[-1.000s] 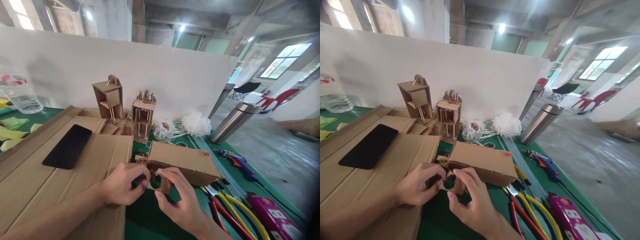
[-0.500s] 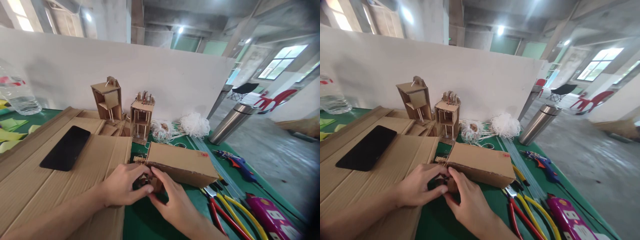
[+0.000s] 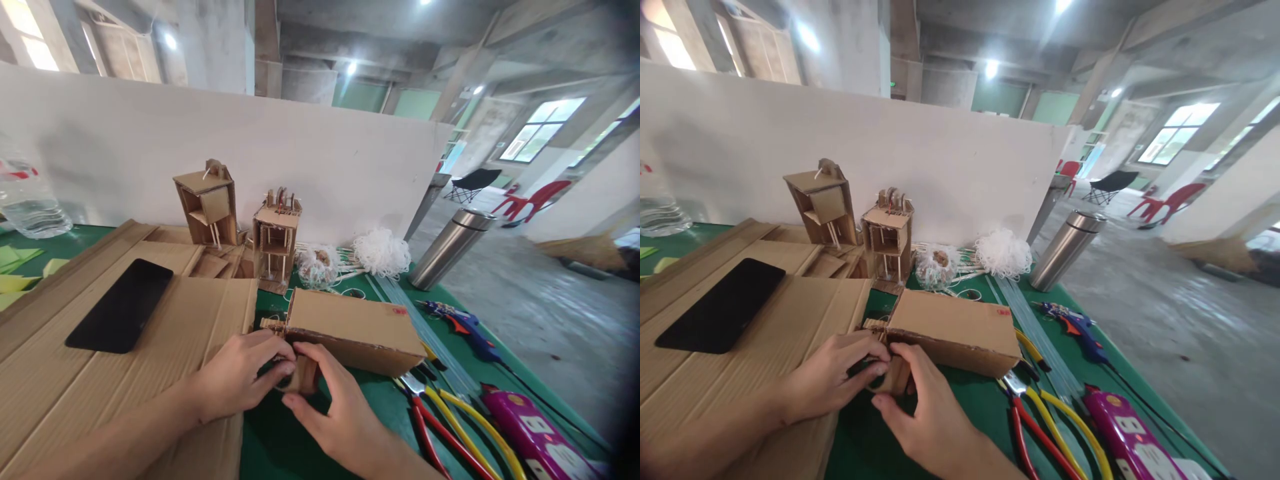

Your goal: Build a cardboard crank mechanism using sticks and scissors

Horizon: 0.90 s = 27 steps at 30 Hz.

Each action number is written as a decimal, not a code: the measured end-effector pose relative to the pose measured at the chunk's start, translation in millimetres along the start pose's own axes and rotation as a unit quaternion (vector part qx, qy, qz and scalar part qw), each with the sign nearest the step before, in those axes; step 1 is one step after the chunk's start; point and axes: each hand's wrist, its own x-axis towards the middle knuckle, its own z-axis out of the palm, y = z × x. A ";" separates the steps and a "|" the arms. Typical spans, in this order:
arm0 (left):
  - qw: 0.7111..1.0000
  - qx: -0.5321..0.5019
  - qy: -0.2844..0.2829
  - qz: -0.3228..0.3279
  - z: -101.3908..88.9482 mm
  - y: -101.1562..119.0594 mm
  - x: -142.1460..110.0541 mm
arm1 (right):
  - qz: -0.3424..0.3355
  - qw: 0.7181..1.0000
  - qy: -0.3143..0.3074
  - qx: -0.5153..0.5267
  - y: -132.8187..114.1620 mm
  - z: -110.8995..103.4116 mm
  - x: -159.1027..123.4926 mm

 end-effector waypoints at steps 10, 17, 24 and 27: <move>0.997 0.000 0.010 0.075 5.0 -3.2 0.8 | 0.071 0.995 -0.022 0.071 -2.7 -4.8 7.2; 0.996 0.024 0.017 0.082 4.2 3.8 2.9 | 0.067 0.994 0.004 0.085 3.4 1.3 3.7; 0.998 -0.021 0.004 0.060 0.3 9.6 4.7 | -0.114 0.986 0.091 -0.078 4.8 4.2 1.4; 0.997 -0.040 -0.006 0.063 -2.0 10.0 5.7 | -0.163 0.976 0.102 -0.102 0.4 1.5 4.2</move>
